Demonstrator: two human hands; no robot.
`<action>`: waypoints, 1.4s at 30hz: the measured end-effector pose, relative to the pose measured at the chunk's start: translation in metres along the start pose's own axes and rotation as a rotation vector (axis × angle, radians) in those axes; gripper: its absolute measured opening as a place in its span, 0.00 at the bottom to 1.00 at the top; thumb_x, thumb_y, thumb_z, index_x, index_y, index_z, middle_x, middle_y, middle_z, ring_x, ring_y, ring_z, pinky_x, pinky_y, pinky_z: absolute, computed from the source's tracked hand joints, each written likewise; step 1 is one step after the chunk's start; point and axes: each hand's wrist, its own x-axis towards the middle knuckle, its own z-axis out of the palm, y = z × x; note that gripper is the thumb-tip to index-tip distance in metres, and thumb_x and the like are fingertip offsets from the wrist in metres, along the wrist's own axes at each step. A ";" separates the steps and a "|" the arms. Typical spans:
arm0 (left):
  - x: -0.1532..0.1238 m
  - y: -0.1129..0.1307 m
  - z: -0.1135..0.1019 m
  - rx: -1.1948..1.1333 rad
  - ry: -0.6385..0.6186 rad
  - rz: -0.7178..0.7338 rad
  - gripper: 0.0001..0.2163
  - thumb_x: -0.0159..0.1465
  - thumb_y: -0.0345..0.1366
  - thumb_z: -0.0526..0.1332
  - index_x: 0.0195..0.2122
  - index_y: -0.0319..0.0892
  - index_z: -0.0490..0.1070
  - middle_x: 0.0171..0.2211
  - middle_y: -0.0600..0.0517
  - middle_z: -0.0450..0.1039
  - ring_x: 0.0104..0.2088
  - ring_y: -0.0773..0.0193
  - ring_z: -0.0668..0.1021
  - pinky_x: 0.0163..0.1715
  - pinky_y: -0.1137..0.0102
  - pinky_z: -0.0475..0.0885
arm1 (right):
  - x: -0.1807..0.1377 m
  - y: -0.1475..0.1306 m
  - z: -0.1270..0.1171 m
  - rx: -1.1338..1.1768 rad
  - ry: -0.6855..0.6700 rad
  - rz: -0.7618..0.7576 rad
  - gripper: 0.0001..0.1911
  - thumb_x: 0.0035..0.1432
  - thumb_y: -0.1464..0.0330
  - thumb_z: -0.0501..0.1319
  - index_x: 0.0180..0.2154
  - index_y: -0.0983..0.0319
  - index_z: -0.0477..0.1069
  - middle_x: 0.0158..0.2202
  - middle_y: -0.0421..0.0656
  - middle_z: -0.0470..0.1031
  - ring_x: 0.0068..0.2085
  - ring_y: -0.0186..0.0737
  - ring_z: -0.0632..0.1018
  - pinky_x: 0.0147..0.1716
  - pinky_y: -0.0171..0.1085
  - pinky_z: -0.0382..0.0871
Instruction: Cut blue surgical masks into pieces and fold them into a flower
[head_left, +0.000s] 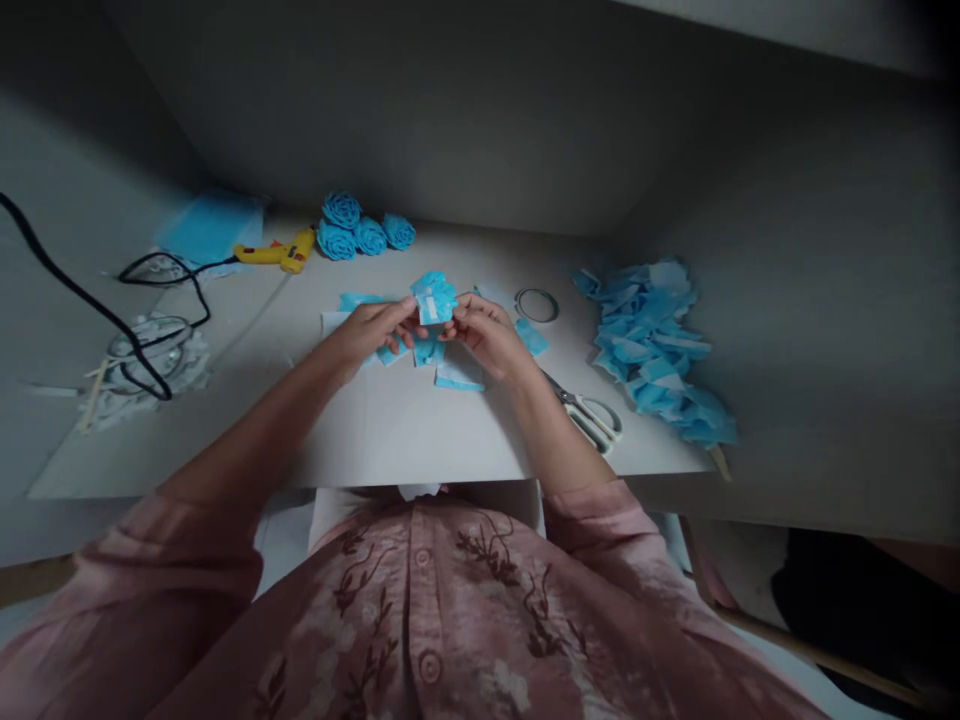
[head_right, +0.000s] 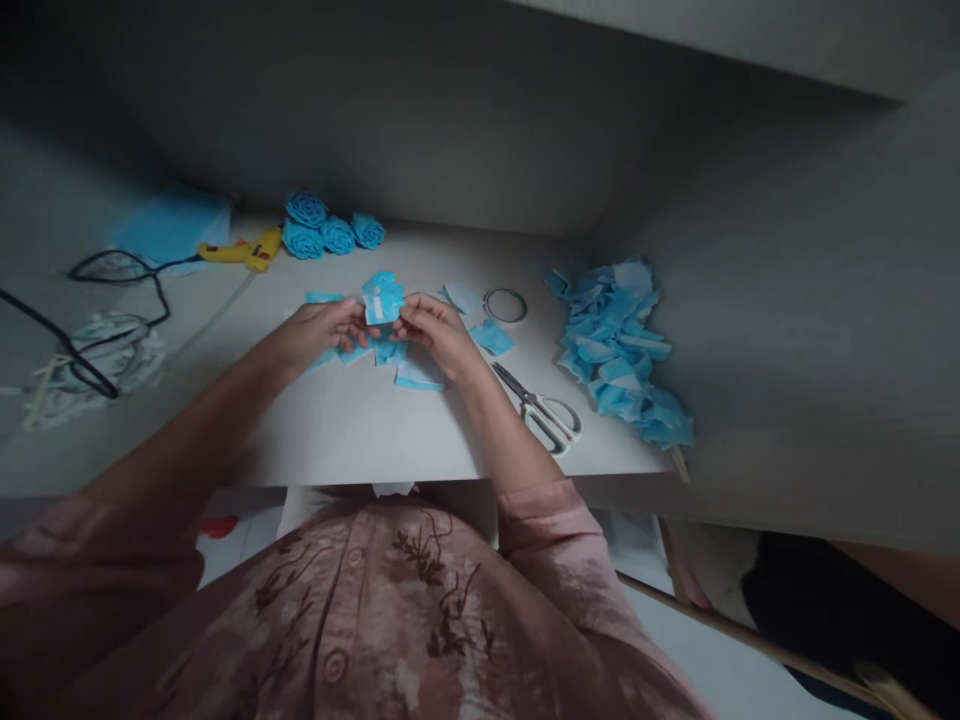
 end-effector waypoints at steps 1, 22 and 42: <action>0.002 0.002 0.005 -0.044 -0.002 0.006 0.15 0.67 0.46 0.63 0.35 0.38 0.79 0.33 0.45 0.81 0.27 0.67 0.77 0.26 0.73 0.67 | 0.000 0.000 0.000 -0.009 0.005 -0.003 0.17 0.50 0.57 0.76 0.30 0.60 0.74 0.26 0.36 0.75 0.29 0.30 0.77 0.36 0.32 0.76; 0.016 -0.013 0.041 -0.367 0.159 0.154 0.09 0.55 0.37 0.71 0.26 0.41 0.72 0.22 0.57 0.68 0.21 0.74 0.67 0.21 0.75 0.59 | 0.000 0.001 0.009 -0.086 0.156 -0.055 0.22 0.43 0.50 0.78 0.28 0.59 0.76 0.29 0.37 0.77 0.31 0.31 0.75 0.37 0.34 0.75; 0.007 -0.018 0.035 0.517 0.424 0.508 0.03 0.63 0.31 0.64 0.36 0.44 0.78 0.32 0.52 0.77 0.32 0.64 0.73 0.35 0.69 0.66 | 0.002 0.006 0.009 -0.373 0.148 -0.155 0.17 0.53 0.54 0.71 0.26 0.60 0.75 0.26 0.37 0.74 0.32 0.33 0.72 0.35 0.35 0.66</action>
